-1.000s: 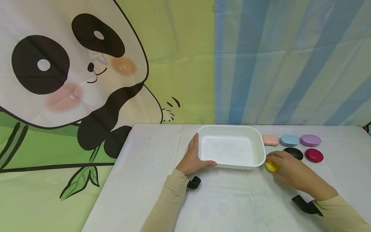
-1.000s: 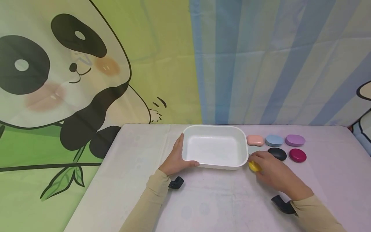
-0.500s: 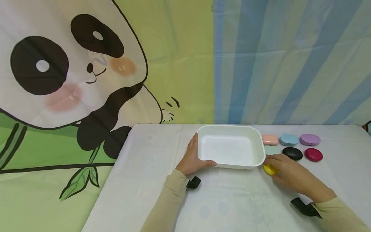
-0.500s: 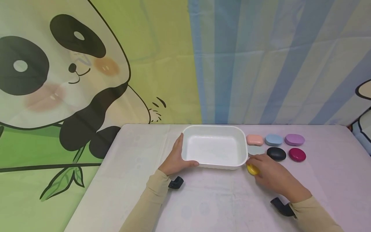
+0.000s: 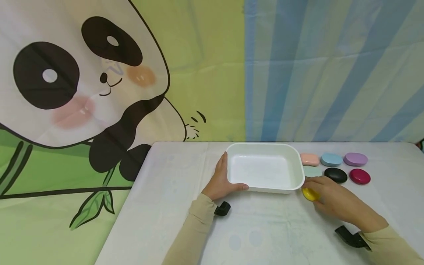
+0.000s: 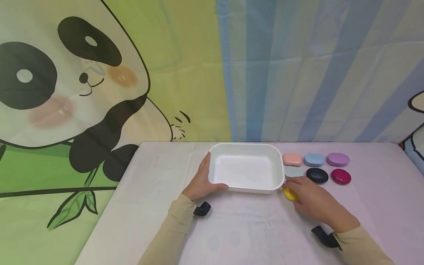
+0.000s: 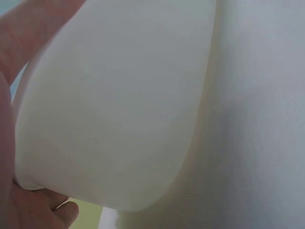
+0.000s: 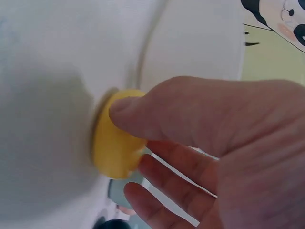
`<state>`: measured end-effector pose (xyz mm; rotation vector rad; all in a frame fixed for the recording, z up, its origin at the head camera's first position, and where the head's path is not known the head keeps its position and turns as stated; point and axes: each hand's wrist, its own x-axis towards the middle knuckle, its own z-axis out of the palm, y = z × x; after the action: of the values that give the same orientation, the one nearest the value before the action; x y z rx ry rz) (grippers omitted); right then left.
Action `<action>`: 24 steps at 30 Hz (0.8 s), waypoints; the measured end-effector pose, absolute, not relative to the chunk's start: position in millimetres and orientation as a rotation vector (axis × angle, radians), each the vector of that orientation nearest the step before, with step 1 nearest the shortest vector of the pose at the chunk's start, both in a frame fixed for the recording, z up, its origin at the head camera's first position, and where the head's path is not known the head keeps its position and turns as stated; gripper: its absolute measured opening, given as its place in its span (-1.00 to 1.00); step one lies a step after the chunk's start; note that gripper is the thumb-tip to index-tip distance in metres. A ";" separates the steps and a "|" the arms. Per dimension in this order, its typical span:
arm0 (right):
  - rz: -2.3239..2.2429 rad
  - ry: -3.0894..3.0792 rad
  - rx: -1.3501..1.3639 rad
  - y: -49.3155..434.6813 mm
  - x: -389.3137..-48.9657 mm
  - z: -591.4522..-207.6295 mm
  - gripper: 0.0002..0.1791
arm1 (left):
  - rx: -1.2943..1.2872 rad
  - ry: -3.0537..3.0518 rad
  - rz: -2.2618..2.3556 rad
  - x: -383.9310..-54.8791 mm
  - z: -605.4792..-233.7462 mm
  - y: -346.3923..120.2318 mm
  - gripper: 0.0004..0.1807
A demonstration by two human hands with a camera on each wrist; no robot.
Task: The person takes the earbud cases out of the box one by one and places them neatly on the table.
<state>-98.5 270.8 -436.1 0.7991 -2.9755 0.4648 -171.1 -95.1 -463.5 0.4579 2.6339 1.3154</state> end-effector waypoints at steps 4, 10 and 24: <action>0.496 -2.979 0.780 270.6 -99.0 -427.5 -0.43 | 0.459 2.639 1.319 -171.6 -463.0 -96.1 0.54; 0.497 -2.983 0.631 268.1 -101.2 -417.7 -0.49 | 0.464 2.660 1.307 -169.7 -463.0 -99.1 0.49; 0.588 -2.750 0.354 257.7 -118.4 -406.5 -0.44 | 0.250 2.855 1.464 -172.9 -442.0 -105.2 0.09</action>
<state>-118.4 257.7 -406.5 0.3539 -2.7497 0.5877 -172.9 -105.2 -442.0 0.2504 2.8548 1.4637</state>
